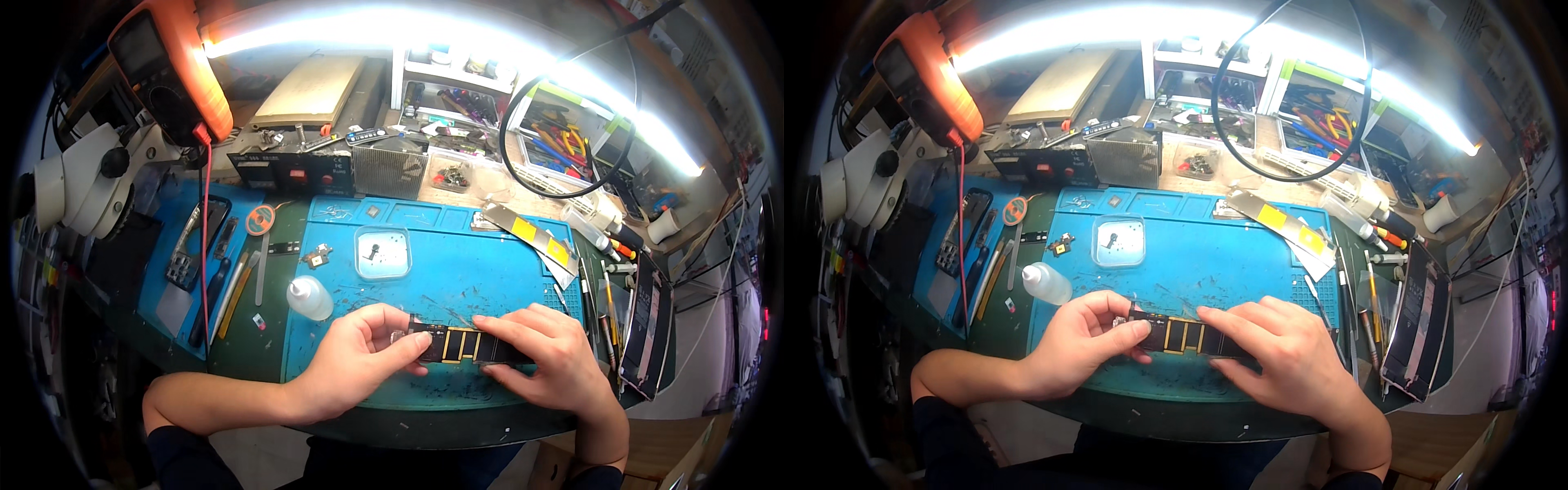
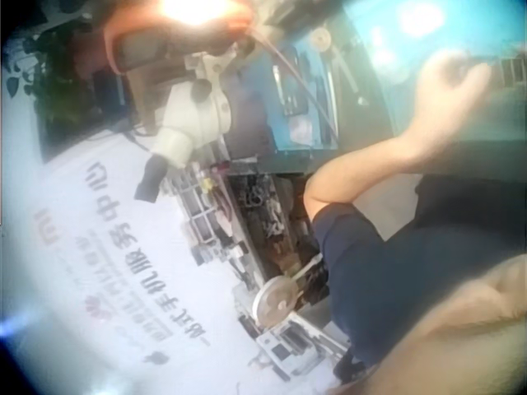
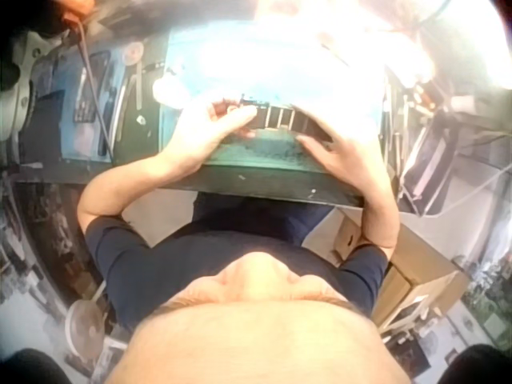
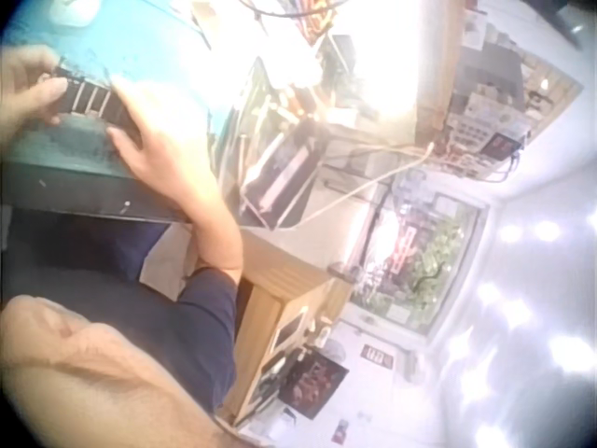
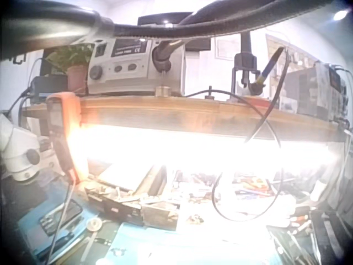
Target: The person disassembles a tablet by removing screws, disconnecting ribbon cables, and lifting the motherboard. They use a screwdriver and tweezers to handle small components and connectors on the workbench.
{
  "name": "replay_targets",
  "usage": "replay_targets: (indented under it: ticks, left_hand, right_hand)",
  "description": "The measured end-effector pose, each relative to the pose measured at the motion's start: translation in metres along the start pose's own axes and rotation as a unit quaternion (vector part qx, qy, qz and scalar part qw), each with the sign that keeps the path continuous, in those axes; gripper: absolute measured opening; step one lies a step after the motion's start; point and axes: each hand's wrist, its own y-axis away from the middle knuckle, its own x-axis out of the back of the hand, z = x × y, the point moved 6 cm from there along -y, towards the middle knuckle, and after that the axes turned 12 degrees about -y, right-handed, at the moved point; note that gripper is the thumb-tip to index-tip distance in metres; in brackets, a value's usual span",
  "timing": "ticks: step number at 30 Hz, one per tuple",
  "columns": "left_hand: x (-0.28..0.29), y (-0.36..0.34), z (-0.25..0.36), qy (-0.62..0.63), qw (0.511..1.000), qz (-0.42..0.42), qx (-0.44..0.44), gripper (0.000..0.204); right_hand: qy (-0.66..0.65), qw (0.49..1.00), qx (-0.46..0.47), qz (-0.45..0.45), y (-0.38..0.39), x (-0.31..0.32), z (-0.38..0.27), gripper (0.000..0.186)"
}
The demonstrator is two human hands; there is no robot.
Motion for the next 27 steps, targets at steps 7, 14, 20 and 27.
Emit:
replay_targets:
  ticks: [7, 14, 20, 27]
  left_hand:
    - [0.002, -0.002, -0.001, 0.044, 0.999, -0.016, 0.007, 0.037]
    - [0.003, -0.005, -0.003, 0.063, 0.998, -0.006, 0.015, 0.046]
    - [0.003, -0.004, -0.003, 0.072, 0.997, -0.007, 0.013, 0.043]
    - [0.001, -0.004, -0.001, 0.076, 0.997, -0.015, 0.023, 0.037]
  right_hand:
    - [-0.012, 1.000, 0.012, -0.007, -0.001, -0.001, -0.003, 0.055]
    - [-0.016, 1.000, -0.011, 0.000, 0.000, 0.002, 0.005, 0.053]
    - [-0.016, 1.000, -0.015, -0.003, 0.001, 0.002, 0.007, 0.051]
    - [-0.021, 1.000, -0.023, -0.004, 0.001, 0.002, 0.008, 0.049]
